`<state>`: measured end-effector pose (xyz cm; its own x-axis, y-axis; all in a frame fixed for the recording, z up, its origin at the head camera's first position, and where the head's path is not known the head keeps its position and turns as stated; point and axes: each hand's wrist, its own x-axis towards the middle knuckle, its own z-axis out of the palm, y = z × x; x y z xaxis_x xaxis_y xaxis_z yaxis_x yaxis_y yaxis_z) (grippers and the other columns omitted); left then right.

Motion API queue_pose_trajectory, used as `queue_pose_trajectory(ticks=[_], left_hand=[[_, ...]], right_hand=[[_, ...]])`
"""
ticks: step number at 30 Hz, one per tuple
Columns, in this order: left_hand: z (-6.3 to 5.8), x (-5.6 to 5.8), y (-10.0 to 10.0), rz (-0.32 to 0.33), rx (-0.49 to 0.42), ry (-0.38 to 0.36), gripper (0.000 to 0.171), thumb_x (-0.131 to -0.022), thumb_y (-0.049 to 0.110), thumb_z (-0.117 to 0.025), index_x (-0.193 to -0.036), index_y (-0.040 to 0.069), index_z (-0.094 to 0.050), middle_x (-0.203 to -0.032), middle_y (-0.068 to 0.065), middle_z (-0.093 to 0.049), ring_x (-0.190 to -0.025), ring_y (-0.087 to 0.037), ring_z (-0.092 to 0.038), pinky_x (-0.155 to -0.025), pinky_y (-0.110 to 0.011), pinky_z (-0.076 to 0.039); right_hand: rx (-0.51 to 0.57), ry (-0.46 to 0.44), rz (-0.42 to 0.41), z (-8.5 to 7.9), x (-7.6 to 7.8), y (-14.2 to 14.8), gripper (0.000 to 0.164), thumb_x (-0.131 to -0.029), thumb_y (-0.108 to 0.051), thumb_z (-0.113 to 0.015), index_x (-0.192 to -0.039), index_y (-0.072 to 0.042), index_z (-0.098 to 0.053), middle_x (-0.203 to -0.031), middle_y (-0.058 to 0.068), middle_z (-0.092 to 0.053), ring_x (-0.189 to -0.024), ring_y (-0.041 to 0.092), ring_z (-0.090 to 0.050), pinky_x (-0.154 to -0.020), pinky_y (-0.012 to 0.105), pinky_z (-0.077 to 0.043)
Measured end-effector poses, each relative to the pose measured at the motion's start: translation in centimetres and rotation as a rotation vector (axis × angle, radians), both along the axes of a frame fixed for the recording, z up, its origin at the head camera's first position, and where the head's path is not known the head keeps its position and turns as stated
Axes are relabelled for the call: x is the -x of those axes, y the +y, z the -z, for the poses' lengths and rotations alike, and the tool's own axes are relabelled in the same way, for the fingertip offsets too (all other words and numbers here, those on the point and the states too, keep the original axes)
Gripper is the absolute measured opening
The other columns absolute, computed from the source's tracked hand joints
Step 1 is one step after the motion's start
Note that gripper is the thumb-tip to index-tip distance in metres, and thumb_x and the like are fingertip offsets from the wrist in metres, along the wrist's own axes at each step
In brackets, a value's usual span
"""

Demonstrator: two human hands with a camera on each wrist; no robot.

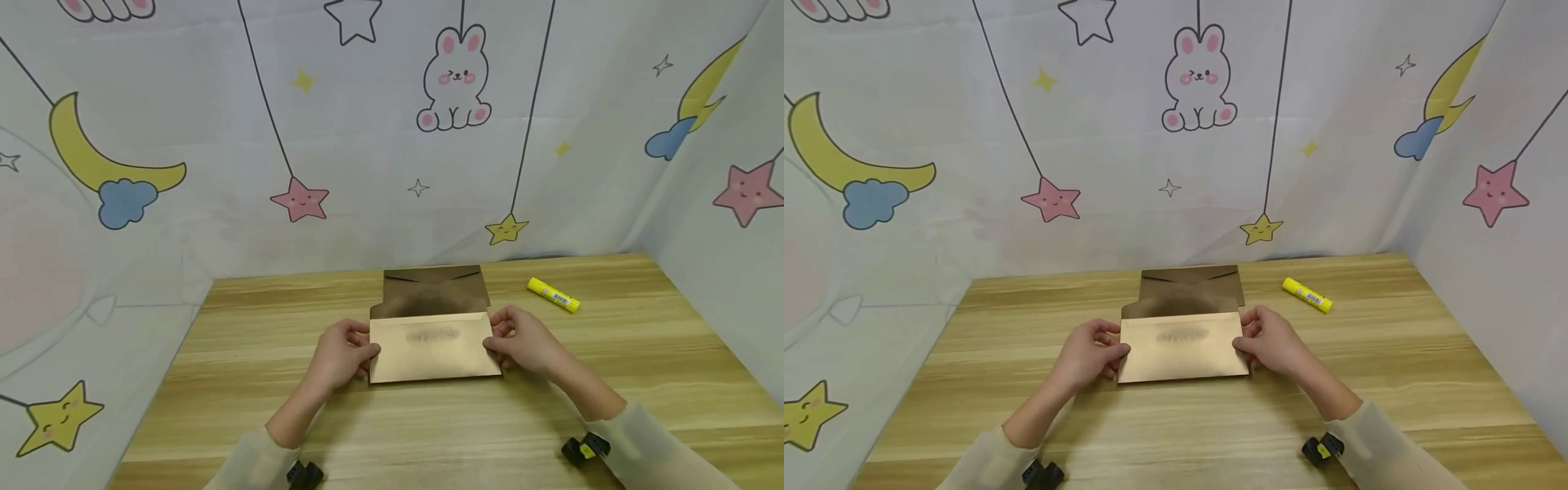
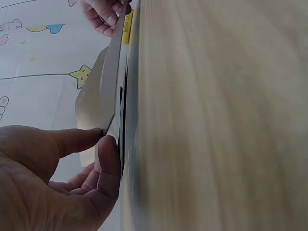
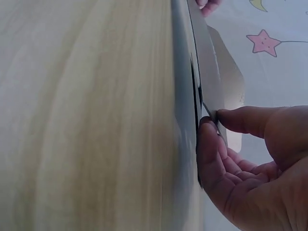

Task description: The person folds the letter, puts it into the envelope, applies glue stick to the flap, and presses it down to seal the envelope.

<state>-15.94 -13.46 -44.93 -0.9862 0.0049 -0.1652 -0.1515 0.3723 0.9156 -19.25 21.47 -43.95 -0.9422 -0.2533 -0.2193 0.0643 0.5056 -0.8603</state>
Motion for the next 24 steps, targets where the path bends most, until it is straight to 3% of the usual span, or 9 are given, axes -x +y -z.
queue_pose_trajectory(ticks=[5,12,17,24], left_hand=[[-0.02,0.09,0.17,0.075,0.100,-0.008,0.037,-0.092,-0.001,-0.080,-0.123,-0.008,-0.063,-0.082,-0.009,-0.068,-0.057,-0.019,-0.067,-0.054,-0.032,-0.058],[0.04,0.44,0.33,0.124,0.267,0.043,0.045,-0.086,0.007,-0.088,-0.123,-0.007,-0.066,-0.081,-0.002,-0.068,-0.064,-0.014,-0.064,-0.063,-0.030,-0.052],[0.01,0.49,0.44,0.158,0.336,0.068,0.052,-0.082,0.009,-0.091,-0.125,-0.007,-0.066,-0.078,0.000,-0.065,-0.067,-0.014,-0.059,-0.067,-0.032,-0.051],[-0.26,0.26,0.65,0.181,0.395,0.049,0.054,-0.083,0.011,-0.092,-0.127,-0.006,-0.065,-0.076,-0.001,-0.062,-0.066,-0.016,-0.056,-0.064,-0.032,-0.048]], right_hand=[[-0.071,0.028,-0.015,0.22,-0.18,0.04,0.039,-0.095,-0.010,-0.080,-0.123,0.005,-0.056,-0.094,0.012,-0.064,-0.070,0.020,-0.066,-0.060,0.037,-0.060],[-0.159,0.070,-0.045,0.68,0.05,0.26,0.039,-0.093,-0.011,-0.082,-0.119,0.006,-0.060,-0.091,0.007,-0.067,-0.071,0.018,-0.065,-0.064,0.035,-0.056],[-0.223,0.092,-0.067,0.52,0.19,0.36,0.039,-0.091,-0.017,-0.084,-0.117,0.004,-0.063,-0.094,0.006,-0.067,-0.080,0.019,-0.062,-0.071,0.035,-0.052],[-0.272,0.091,-0.081,0.29,0.30,0.34,0.039,-0.089,-0.020,-0.085,-0.115,0.002,-0.066,-0.095,0.007,-0.066,-0.085,0.021,-0.060,-0.074,0.037,-0.051]])
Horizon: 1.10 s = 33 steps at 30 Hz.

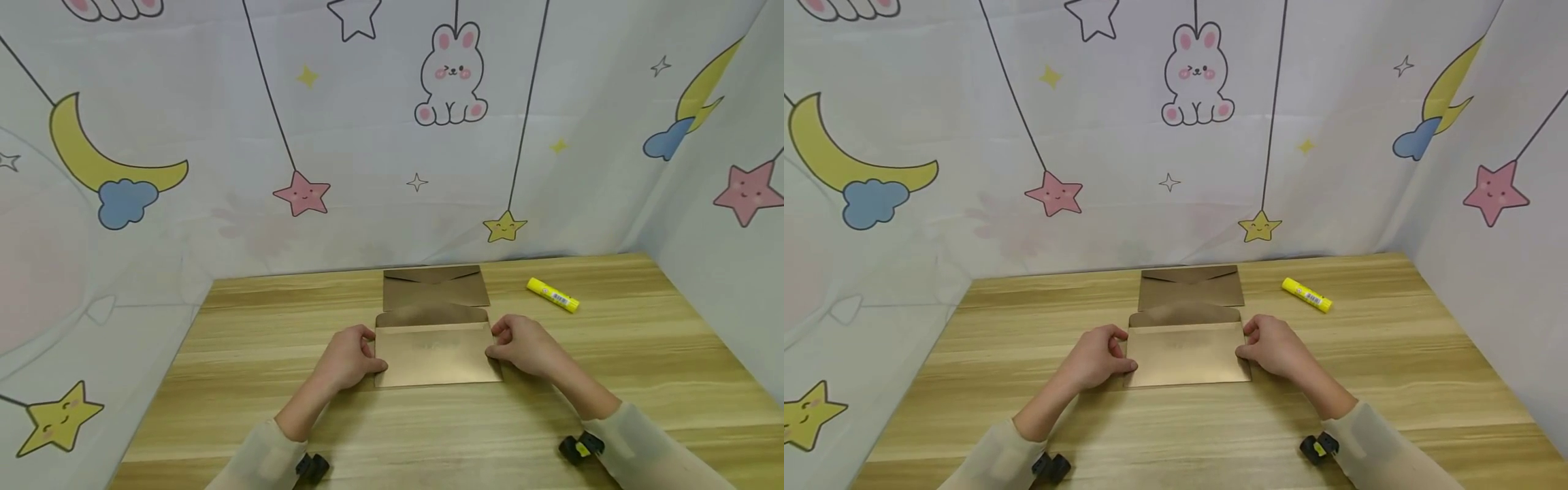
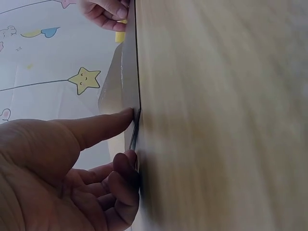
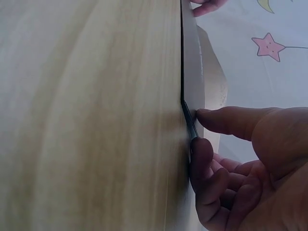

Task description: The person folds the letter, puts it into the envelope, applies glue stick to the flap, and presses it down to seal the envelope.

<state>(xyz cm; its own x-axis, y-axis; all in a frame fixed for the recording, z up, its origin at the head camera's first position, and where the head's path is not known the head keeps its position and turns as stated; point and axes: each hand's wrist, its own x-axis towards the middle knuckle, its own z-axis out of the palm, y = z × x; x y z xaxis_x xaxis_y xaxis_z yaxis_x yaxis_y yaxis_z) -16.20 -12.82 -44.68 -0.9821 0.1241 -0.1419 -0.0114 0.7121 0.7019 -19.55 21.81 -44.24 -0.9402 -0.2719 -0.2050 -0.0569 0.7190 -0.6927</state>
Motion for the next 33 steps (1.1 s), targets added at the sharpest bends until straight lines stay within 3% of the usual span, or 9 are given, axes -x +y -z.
queue_pose_trajectory(ticks=[8,13,23,26,33], left_hand=[[0.0,0.0,-0.1,0.007,0.022,-0.005,0.055,-0.084,0.014,-0.092,-0.128,-0.005,-0.064,-0.077,-0.002,-0.061,-0.066,-0.017,-0.055,-0.063,-0.033,-0.048],[0.0,0.1,-0.4,-0.009,0.009,0.033,0.058,-0.084,0.018,-0.092,-0.129,-0.005,-0.064,-0.079,-0.002,-0.062,-0.068,-0.016,-0.056,-0.064,-0.033,-0.049],[-0.8,0.5,-0.7,-0.107,-0.040,0.145,0.052,-0.093,0.024,-0.085,-0.136,0.002,-0.065,-0.094,-0.003,-0.065,-0.067,-0.016,-0.058,-0.062,-0.034,-0.050],[-1.1,0.8,-0.7,-0.118,-0.055,0.195,0.054,-0.094,0.027,-0.084,-0.140,0.004,-0.065,-0.103,-0.006,-0.067,-0.074,-0.017,-0.064,-0.063,-0.035,-0.053],[-1.6,1.9,-0.4,-0.094,0.019,0.334,0.056,-0.095,0.030,-0.083,-0.142,0.006,-0.065,-0.125,-0.014,-0.071,-0.106,-0.030,-0.068,-0.085,-0.048,-0.058]], right_hand=[[0.000,0.008,-0.007,0.1,0.0,-0.1,0.040,-0.089,-0.019,-0.086,-0.116,0.003,-0.066,-0.094,0.006,-0.065,-0.083,0.020,-0.059,-0.072,0.036,-0.051],[-0.005,0.018,-0.021,-0.1,0.1,0.2,0.044,-0.089,-0.022,-0.086,-0.119,0.004,-0.065,-0.094,0.006,-0.067,-0.084,0.020,-0.061,-0.073,0.038,-0.052],[-0.032,0.075,0.001,-0.5,0.7,1.3,0.044,-0.093,-0.027,-0.083,-0.122,0.002,-0.066,-0.097,0.007,-0.069,-0.087,0.021,-0.064,-0.077,0.040,-0.055],[-0.048,0.108,0.015,-0.9,1.0,1.9,0.042,-0.095,-0.026,-0.080,-0.124,0.002,-0.067,-0.099,0.009,-0.069,-0.086,0.023,-0.065,-0.075,0.040,-0.055],[-0.087,0.156,0.071,-2.1,1.9,3.1,0.044,-0.099,-0.025,-0.076,-0.129,0.004,-0.063,-0.100,0.011,-0.070,-0.084,0.024,-0.065,-0.073,0.042,-0.053]])
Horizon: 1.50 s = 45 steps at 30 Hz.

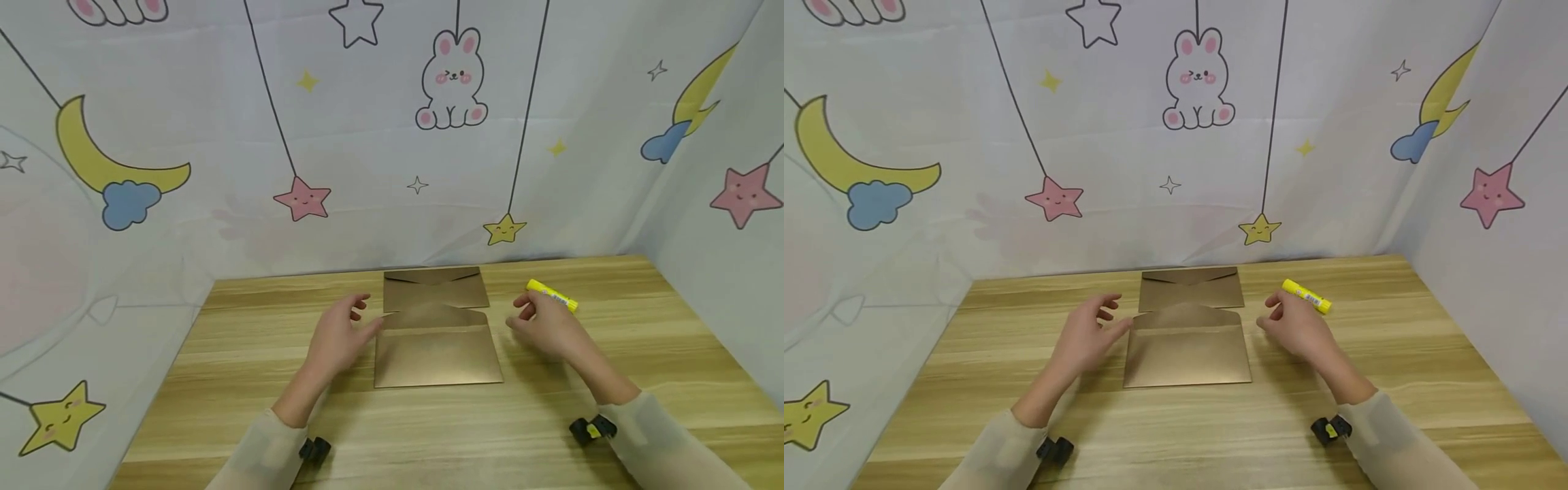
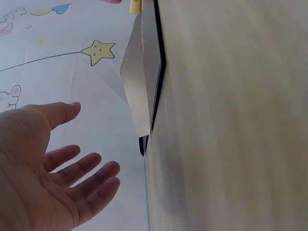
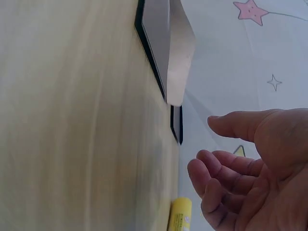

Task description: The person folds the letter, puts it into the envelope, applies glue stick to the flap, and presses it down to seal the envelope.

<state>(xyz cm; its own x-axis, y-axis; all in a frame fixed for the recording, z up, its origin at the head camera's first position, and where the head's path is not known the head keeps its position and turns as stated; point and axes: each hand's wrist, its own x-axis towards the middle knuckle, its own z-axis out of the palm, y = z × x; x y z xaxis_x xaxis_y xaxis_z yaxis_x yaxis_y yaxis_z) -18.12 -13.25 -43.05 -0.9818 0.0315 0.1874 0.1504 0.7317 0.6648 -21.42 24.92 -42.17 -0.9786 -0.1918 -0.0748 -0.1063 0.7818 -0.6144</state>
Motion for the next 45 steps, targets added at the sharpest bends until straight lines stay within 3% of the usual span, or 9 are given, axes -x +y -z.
queue_pose_trajectory(ticks=[7,13,19,28,37,45], left_hand=[[-0.1,1.5,-0.2,0.023,0.146,0.094,0.059,-0.096,0.038,-0.081,-0.146,0.011,-0.063,-0.142,-0.013,-0.064,-0.128,-0.035,-0.062,-0.102,-0.055,-0.054],[0.1,2.7,-0.6,0.055,0.235,0.163,0.062,-0.096,0.040,-0.080,-0.147,0.010,-0.062,-0.144,-0.013,-0.062,-0.132,-0.036,-0.059,-0.107,-0.054,-0.050],[0.4,3.3,-1.1,0.073,0.304,0.158,0.066,-0.097,0.046,-0.078,-0.150,0.010,-0.060,-0.150,-0.014,-0.058,-0.138,-0.036,-0.054,-0.114,-0.053,-0.044],[0.7,3.4,-1.2,0.098,0.309,0.165,0.069,-0.096,0.049,-0.077,-0.149,0.009,-0.060,-0.150,-0.016,-0.058,-0.138,-0.039,-0.054,-0.115,-0.055,-0.043],[0.8,3.5,-0.8,0.104,0.326,0.165,0.071,-0.095,0.051,-0.078,-0.150,0.010,-0.060,-0.148,-0.013,-0.060,-0.137,-0.038,-0.055,-0.115,-0.054,-0.043],[0.8,3.4,-0.9,0.107,0.320,0.166,0.070,-0.095,0.050,-0.078,-0.150,0.010,-0.060,-0.148,-0.013,-0.060,-0.136,-0.037,-0.056,-0.114,-0.054,-0.044]], right_hand=[[-0.095,0.087,0.045,-0.5,1.1,1.0,0.047,-0.103,-0.028,-0.071,-0.135,0.004,-0.061,-0.115,0.021,-0.070,-0.100,0.037,-0.068,-0.083,0.054,-0.055],[-0.182,0.182,0.041,-0.1,2.7,2.3,0.048,-0.102,-0.023,-0.070,-0.136,0.009,-0.059,-0.128,0.032,-0.064,-0.114,0.049,-0.063,-0.091,0.063,-0.053],[-0.272,0.284,0.028,0.7,4.3,3.3,0.047,-0.097,-0.015,-0.072,-0.133,0.013,-0.061,-0.130,0.035,-0.061,-0.115,0.053,-0.060,-0.094,0.066,-0.050],[-0.401,0.229,-0.004,1.1,5.9,3.7,0.052,-0.096,-0.020,-0.075,-0.135,0.012,-0.062,-0.130,0.037,-0.061,-0.114,0.056,-0.060,-0.095,0.070,-0.048],[-0.456,0.246,-0.016,1.6,6.4,3.9,0.036,-0.095,-0.019,-0.077,-0.114,0.010,-0.069,-0.101,0.024,-0.070,-0.088,0.039,-0.066,-0.078,0.058,-0.053],[-0.461,0.209,-0.019,1.7,6.6,3.9,0.033,-0.098,-0.015,-0.074,-0.116,0.012,-0.069,-0.106,0.027,-0.070,-0.095,0.043,-0.067,-0.082,0.061,-0.053]])
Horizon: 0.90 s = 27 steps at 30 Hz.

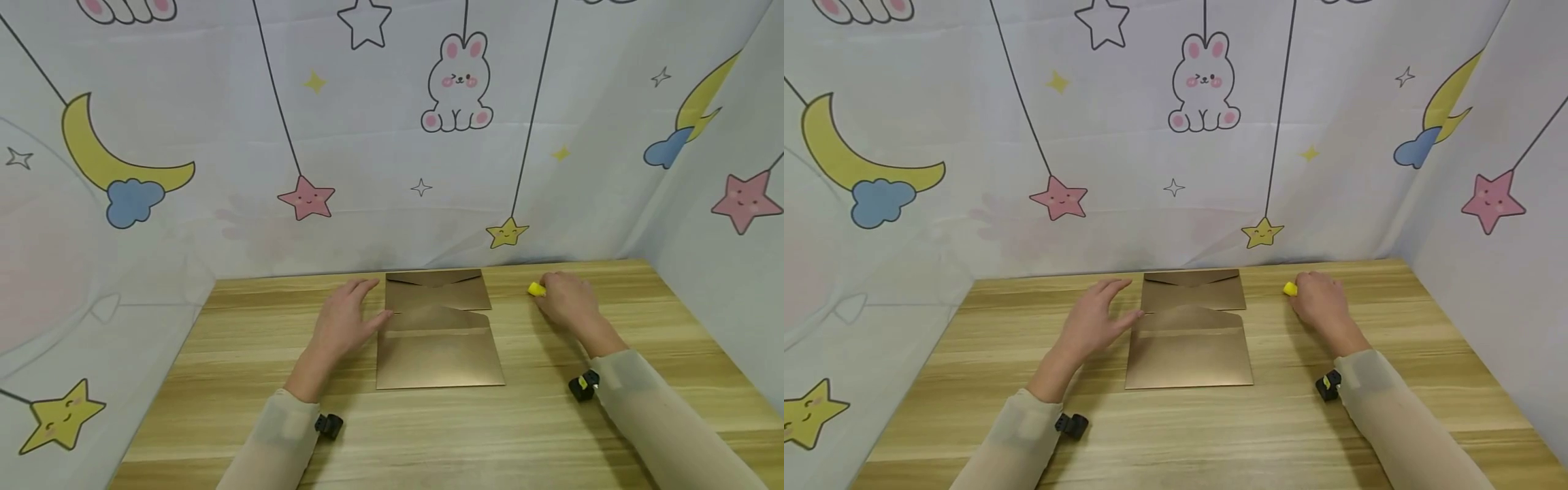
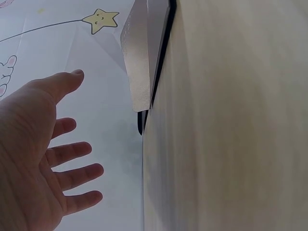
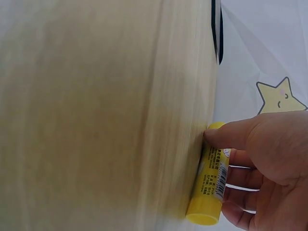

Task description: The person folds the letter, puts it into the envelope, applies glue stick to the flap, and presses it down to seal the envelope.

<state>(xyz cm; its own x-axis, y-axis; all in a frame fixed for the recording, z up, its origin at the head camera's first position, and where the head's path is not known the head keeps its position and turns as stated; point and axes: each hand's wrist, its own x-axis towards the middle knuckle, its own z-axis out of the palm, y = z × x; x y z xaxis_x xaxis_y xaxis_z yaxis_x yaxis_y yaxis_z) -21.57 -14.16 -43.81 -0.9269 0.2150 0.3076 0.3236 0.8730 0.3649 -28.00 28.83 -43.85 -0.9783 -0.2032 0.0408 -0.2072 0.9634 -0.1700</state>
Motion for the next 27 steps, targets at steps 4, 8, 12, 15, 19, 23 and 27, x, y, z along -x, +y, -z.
queue_pose_trajectory(ticks=[4,8,12,15,19,23,27], left_hand=[[0.0,0.0,0.0,0.002,0.003,0.004,0.070,-0.095,0.050,-0.078,-0.150,0.010,-0.060,-0.147,-0.013,-0.061,-0.136,-0.036,-0.056,-0.114,-0.054,-0.045],[0.1,0.0,0.0,0.003,0.007,0.006,0.071,-0.095,0.051,-0.078,-0.150,0.010,-0.060,-0.147,-0.013,-0.061,-0.135,-0.036,-0.056,-0.114,-0.053,-0.045],[0.1,0.0,0.1,0.004,0.009,0.007,0.070,-0.095,0.051,-0.078,-0.149,0.010,-0.060,-0.147,-0.012,-0.061,-0.135,-0.036,-0.056,-0.114,-0.053,-0.045],[0.1,-0.1,0.1,0.003,0.008,0.013,0.070,-0.095,0.051,-0.078,-0.149,0.010,-0.060,-0.146,-0.012,-0.061,-0.135,-0.036,-0.057,-0.114,-0.052,-0.045],[0.0,-0.1,0.2,0.004,0.003,0.024,0.070,-0.095,0.051,-0.079,-0.148,0.009,-0.061,-0.146,-0.012,-0.062,-0.134,-0.036,-0.057,-0.113,-0.053,-0.046],[-0.2,-0.2,0.3,0.011,-0.008,0.031,0.070,-0.095,0.051,-0.079,-0.148,0.010,-0.060,-0.146,-0.011,-0.062,-0.134,-0.035,-0.058,-0.112,-0.052,-0.046],[-0.6,-0.3,0.6,0.019,-0.019,0.032,0.071,-0.095,0.051,-0.079,-0.149,0.010,-0.060,-0.146,-0.010,-0.062,-0.134,-0.033,-0.057,-0.113,-0.052,-0.046]], right_hand=[[-0.008,0.009,-0.007,0.1,0.0,0.0,0.031,-0.098,-0.015,-0.074,-0.114,0.011,-0.070,-0.105,0.026,-0.071,-0.093,0.042,-0.068,-0.080,0.061,-0.053],[-0.003,0.010,-0.003,0.1,0.0,0.1,0.031,-0.099,-0.015,-0.073,-0.115,0.011,-0.070,-0.105,0.026,-0.071,-0.094,0.044,-0.067,-0.081,0.062,-0.053],[0.037,0.030,0.007,0.0,0.0,0.0,0.031,-0.101,-0.016,-0.070,-0.117,0.010,-0.069,-0.106,0.027,-0.070,-0.096,0.046,-0.066,-0.081,0.063,-0.051],[0.083,0.059,0.013,-0.4,-0.1,-0.3,0.031,-0.102,-0.018,-0.069,-0.118,0.008,-0.070,-0.107,0.025,-0.072,-0.093,0.043,-0.066,-0.080,0.061,-0.051],[0.181,0.058,0.024,-1.5,-0.6,-1.4,0.036,-0.103,-0.021,-0.069,-0.124,0.008,-0.068,-0.115,0.026,-0.071,-0.098,0.041,-0.067,-0.084,0.059,-0.052],[0.330,0.020,0.023,-3.0,-1.2,-2.8,0.042,-0.105,-0.027,-0.069,-0.128,0.007,-0.063,-0.118,0.025,-0.070,-0.103,0.040,-0.067,-0.084,0.054,-0.056],[0.483,-0.008,-0.002,-4.1,-1.9,-4.2,0.047,-0.106,-0.033,-0.069,-0.132,0.006,-0.059,-0.115,0.021,-0.069,-0.100,0.035,-0.067,-0.077,0.046,-0.059]])
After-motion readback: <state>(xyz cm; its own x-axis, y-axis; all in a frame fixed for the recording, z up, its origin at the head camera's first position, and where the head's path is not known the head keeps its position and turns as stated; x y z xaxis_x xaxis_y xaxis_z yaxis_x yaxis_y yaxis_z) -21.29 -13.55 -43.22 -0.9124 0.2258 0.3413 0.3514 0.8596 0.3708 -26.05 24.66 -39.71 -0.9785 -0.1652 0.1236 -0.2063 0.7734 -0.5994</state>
